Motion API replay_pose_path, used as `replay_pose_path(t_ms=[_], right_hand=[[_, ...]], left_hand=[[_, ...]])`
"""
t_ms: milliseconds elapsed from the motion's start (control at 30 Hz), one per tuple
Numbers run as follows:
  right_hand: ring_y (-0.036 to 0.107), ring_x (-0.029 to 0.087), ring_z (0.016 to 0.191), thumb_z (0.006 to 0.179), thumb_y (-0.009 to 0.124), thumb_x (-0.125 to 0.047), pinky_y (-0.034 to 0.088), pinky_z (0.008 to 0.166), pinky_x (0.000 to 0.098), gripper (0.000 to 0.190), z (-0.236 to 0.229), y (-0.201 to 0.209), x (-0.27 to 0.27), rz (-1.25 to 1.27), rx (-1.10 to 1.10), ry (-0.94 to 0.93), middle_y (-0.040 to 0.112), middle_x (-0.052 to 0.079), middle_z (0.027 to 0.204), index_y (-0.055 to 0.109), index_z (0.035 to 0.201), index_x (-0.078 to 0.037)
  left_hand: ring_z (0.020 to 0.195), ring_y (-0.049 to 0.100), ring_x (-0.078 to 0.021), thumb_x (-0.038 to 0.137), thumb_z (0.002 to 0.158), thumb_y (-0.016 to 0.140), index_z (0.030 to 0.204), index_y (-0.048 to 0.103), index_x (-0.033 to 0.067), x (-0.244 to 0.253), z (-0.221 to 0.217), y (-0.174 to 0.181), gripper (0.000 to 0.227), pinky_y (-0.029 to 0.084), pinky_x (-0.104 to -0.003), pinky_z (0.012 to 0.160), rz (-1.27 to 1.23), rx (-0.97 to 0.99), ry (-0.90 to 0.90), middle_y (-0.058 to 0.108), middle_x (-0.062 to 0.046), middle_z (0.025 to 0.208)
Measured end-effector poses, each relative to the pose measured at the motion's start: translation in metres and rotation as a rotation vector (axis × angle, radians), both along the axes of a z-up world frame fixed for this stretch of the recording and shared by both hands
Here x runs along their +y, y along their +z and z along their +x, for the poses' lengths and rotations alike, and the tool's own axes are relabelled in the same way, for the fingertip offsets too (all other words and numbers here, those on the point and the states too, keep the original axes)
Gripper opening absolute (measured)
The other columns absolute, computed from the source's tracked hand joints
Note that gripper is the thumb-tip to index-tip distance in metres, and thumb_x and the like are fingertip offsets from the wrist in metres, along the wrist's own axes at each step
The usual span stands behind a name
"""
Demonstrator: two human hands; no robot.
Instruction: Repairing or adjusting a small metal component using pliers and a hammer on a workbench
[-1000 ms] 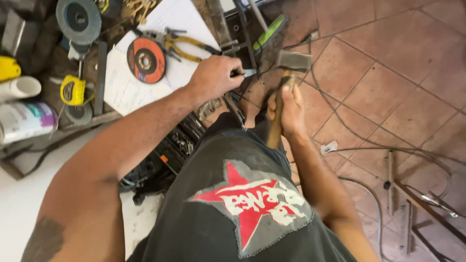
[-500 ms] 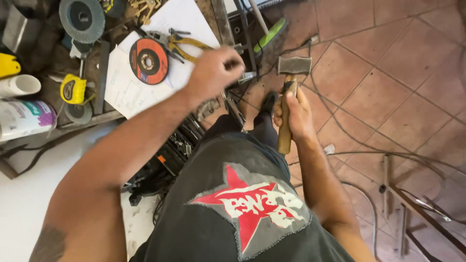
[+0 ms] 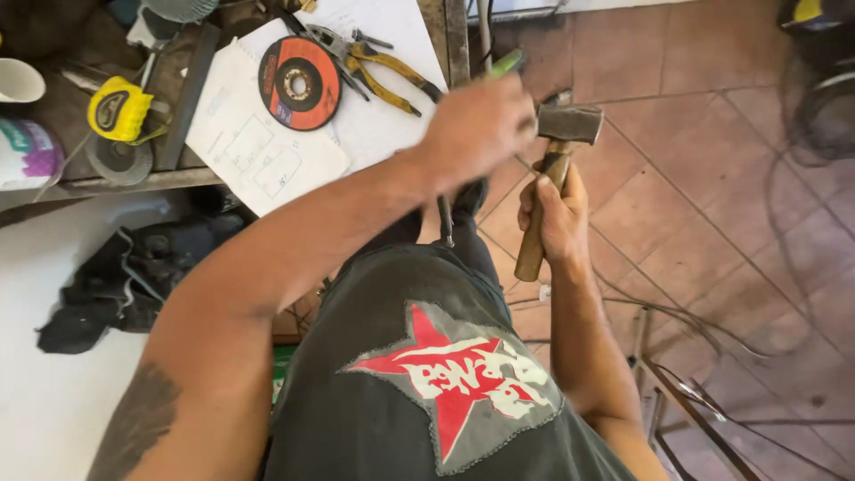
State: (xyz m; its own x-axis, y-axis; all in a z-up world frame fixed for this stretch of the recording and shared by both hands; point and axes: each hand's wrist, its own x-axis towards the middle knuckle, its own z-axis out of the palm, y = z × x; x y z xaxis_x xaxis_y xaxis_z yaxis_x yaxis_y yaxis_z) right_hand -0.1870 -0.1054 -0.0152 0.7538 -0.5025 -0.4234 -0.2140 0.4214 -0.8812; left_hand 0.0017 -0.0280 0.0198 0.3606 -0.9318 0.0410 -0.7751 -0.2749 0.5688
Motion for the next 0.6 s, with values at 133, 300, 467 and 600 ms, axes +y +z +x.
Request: replay_pose_path(t_ms=[133,300,467,600], right_hand=[[0.053,0.016,0.051,0.092,0.051,-0.006,0.045,0.048,0.0297,0.023,0.017,0.036,-0.005,-0.257,0.178,0.130,0.051,0.004,0.073,0.051,0.115,-0.007],[0.065,0.040,0.110,0.091,0.061,-0.017,0.054,0.074,0.0506,0.064,0.103,0.073,0.000,-1.166,0.135,0.711,0.062,0.019,0.140,0.042,0.152,-0.009],[0.065,0.042,0.083,0.085,0.078,-0.024,0.053,0.066,0.0555,0.070,0.202,0.064,0.024,-1.624,0.135,0.789,0.062,0.014,0.107,0.048,0.148,-0.022],[0.059,0.034,0.088,0.090,0.082,-0.026,0.050,0.070,0.0479,0.043,0.201,0.059,0.023,-1.755,0.000,0.646,0.061,0.013,0.106,0.069,0.129,-0.013]], left_hand=[[0.069,0.050,-0.0134,0.031,0.097,0.070,0.080,0.058,0.0145,0.064,0.071,0.038,0.027,0.040,-0.033,0.061,-0.026,0.194,0.206,0.054,-0.002,0.082],[0.076,0.064,-0.0252,0.047,0.092,0.091,0.088,0.071,0.0192,0.191,0.143,0.014,0.034,0.048,-0.043,0.057,0.278,-0.440,0.575,0.067,-0.004,0.089],[0.085,0.058,-0.0323,0.020,0.090,0.079,0.103,0.065,0.0114,0.191,0.108,0.035,0.021,0.045,-0.046,0.061,-0.001,-0.255,0.536,0.060,-0.011,0.095],[0.082,0.064,-0.0247,0.045,0.091,0.060,0.092,0.071,0.0160,0.188,0.030,0.029,0.031,0.044,-0.043,0.072,0.232,0.512,0.354,0.073,-0.006,0.089]])
